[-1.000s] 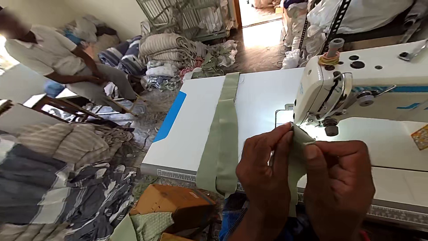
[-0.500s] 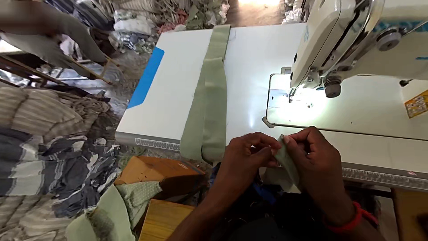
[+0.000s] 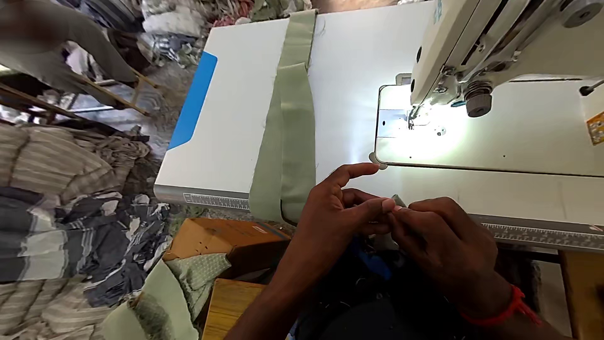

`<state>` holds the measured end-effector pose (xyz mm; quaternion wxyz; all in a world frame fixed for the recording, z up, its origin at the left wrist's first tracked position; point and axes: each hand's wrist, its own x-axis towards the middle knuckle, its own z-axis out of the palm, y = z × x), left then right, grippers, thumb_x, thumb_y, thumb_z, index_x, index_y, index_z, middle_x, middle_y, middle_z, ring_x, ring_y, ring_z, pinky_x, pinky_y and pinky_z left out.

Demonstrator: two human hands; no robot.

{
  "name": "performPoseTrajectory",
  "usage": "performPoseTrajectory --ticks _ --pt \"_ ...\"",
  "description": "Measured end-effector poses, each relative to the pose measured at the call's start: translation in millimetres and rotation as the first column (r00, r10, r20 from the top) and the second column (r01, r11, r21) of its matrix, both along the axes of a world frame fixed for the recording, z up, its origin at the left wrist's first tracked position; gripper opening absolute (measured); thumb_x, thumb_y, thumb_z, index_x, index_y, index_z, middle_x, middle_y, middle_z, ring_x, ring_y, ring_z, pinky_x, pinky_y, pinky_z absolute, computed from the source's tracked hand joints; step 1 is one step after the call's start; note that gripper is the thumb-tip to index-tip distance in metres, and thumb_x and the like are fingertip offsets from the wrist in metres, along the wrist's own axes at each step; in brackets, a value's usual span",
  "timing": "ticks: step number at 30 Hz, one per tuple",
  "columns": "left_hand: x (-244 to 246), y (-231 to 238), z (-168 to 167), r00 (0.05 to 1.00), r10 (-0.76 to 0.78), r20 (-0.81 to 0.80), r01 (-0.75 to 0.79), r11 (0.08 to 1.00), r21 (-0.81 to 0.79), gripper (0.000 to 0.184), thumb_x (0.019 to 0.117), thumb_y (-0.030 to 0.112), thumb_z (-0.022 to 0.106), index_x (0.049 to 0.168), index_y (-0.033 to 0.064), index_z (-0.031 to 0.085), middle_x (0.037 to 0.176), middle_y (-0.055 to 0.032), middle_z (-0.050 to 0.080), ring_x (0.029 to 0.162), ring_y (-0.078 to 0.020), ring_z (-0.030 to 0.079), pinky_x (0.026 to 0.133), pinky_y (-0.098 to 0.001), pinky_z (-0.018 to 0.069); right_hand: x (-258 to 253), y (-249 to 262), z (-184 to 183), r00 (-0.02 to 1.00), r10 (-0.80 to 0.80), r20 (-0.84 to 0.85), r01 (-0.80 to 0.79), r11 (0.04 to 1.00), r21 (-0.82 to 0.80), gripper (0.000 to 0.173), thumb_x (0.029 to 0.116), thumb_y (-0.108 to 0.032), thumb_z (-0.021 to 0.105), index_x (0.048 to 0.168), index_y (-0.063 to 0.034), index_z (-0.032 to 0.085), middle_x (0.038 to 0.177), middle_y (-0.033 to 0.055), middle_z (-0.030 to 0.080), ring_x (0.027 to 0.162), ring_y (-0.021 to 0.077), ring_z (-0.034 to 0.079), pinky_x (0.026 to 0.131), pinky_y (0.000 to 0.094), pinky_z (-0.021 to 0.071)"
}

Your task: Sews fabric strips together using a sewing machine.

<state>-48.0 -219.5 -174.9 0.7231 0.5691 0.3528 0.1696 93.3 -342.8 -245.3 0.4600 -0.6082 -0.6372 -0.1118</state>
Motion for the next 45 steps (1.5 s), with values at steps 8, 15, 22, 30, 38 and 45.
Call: performPoseTrajectory --ticks 8,15,22,30,38,45 --pt "96.1 33.9 -69.0 0.993 0.098 -0.067 -0.053 0.871 0.489 0.032 0.0941 0.007 0.07 0.124 0.0029 0.062 0.088 -0.0065 0.074 0.075 -0.0147 0.071 0.069 -0.0335 0.0585 71.0 18.1 -4.2 0.989 -0.057 0.135 0.115 0.873 -0.474 0.034 0.0997 -0.01 0.061 0.133 -0.0071 0.069 0.115 0.0197 0.065 0.076 0.0331 0.068 0.057 0.0471 0.0553" --pt "127.4 36.7 -101.5 0.918 0.176 -0.354 0.303 0.264 0.916 0.021 0.1004 0.024 0.062 0.116 0.0138 0.073 0.108 -0.0119 0.066 0.107 -0.0338 0.061 0.08 -0.0484 0.0499 146.1 50.0 -30.8 0.949 -0.009 0.314 0.153 0.886 -0.438 0.032 0.1024 -0.001 0.052 0.124 -0.0112 0.073 0.12 0.0178 0.067 0.102 0.0401 0.066 0.08 0.0533 0.0548" --pt "104.3 30.6 -115.9 0.943 0.142 -0.302 0.296 0.059 0.953 0.034 0.1015 0.033 0.061 0.131 0.0168 0.068 0.115 -0.0097 0.063 0.115 -0.03 0.056 0.088 -0.0454 0.0439 136.6 51.2 -33.2 0.931 -0.011 0.365 0.193 0.862 -0.468 0.044 0.1007 0.002 0.049 0.138 -0.0156 0.065 0.121 0.0218 0.062 0.103 0.0424 0.061 0.096 0.0605 0.0408" --pt "109.1 38.1 -111.9 0.932 0.078 -0.354 0.35 0.068 0.934 0.036 0.1019 0.034 0.058 0.13 0.0129 0.068 0.142 -0.009 0.058 0.126 -0.0307 0.054 0.092 -0.0466 0.0454 137.1 56.3 -28.8 0.907 0.005 0.422 0.23 0.834 -0.502 0.045 0.1014 0.004 0.049 0.14 -0.0138 0.062 0.12 0.0231 0.061 0.102 0.0452 0.061 0.102 0.0683 0.0351" --pt "118.9 41.9 -114.8 0.935 0.089 -0.344 0.341 0.053 0.939 0.04 0.1034 0.037 0.056 0.132 0.0103 0.066 0.128 -0.0112 0.063 0.122 -0.0319 0.055 0.088 -0.0446 0.046 152.3 65.0 -26.5 0.885 0.03 0.464 0.24 0.826 -0.511 0.046 0.1009 0.006 0.048 0.138 -0.0159 0.065 0.122 0.0241 0.061 0.105 0.0464 0.06 0.11 0.0713 0.0266" --pt "121.3 38.9 -114.2 0.935 0.121 -0.333 0.326 0.073 0.942 0.039 0.1031 0.036 0.057 0.132 0.0114 0.066 0.126 -0.0136 0.061 0.12 -0.0329 0.055 0.087 -0.0455 0.0471 157.2 29.4 -22.2 0.983 -0.075 0.169 0.152 0.849 -0.506 0.038 0.1068 -0.019 0.046 0.14 -0.0114 0.063 0.142 0.0197 0.059 0.134 0.0383 0.055 0.113 0.0568 0.0405"
